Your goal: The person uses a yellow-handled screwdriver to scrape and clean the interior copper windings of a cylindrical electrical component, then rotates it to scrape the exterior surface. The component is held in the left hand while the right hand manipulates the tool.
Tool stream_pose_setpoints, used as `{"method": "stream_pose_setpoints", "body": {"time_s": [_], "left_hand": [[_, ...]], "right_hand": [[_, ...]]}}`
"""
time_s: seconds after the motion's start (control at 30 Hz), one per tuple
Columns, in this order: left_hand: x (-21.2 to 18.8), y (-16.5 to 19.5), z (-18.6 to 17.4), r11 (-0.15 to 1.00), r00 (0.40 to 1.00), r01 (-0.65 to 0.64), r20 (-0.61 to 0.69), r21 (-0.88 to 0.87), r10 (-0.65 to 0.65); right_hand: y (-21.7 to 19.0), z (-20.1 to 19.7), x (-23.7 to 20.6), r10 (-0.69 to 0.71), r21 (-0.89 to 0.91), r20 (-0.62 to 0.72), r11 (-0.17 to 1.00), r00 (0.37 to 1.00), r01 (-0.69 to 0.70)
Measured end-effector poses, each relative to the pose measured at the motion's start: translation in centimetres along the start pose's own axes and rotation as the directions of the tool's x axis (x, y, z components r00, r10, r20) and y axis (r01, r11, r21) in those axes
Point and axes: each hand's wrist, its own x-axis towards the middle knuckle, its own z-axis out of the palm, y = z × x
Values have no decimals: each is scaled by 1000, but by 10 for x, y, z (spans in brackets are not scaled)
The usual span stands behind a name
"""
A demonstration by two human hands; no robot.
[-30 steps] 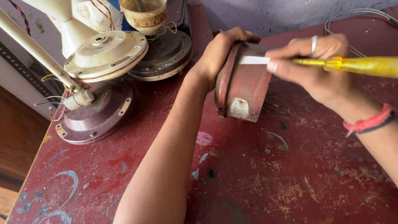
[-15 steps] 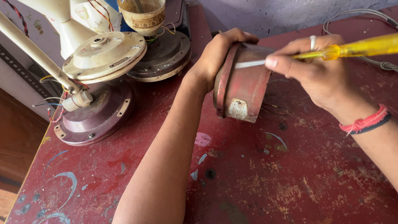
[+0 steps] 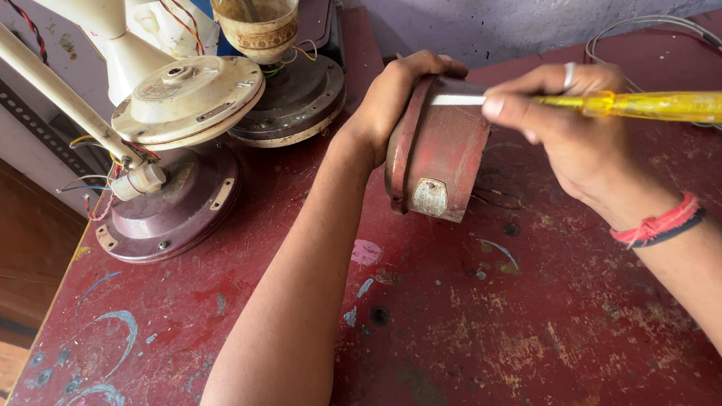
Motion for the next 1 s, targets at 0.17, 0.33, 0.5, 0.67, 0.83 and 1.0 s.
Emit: {"method": "stream_pose_setpoints", "body": {"time_s": [0.17,0.33,0.5,0.67,0.83,1.0], "left_hand": [[0,1,0,1000,1000,3,-2,2,-3],[0,0,0,1000,1000,0,-3,22,0],[1,1,0,1000,1000,-6,3,26,6],[-1,0,0,999,1000,5,-14,37,-4],[-1,0,0,1000,1000,2,1,8,-2],[-1,0,-1,1000,999,-30,35,-6,30]], "right_hand": [[0,-1,0,11,36,41,999,999,-12],[-1,0,1,1,50,29,999,1000,-3],[0,1,2,62,67,5,996,998,-62],[1,2,4,89,108,-65,991,994,-81],[0,3,7,104,141,-117,986,988,-87],[-3,6,7,62,68,-24,996,998,-60]]}}
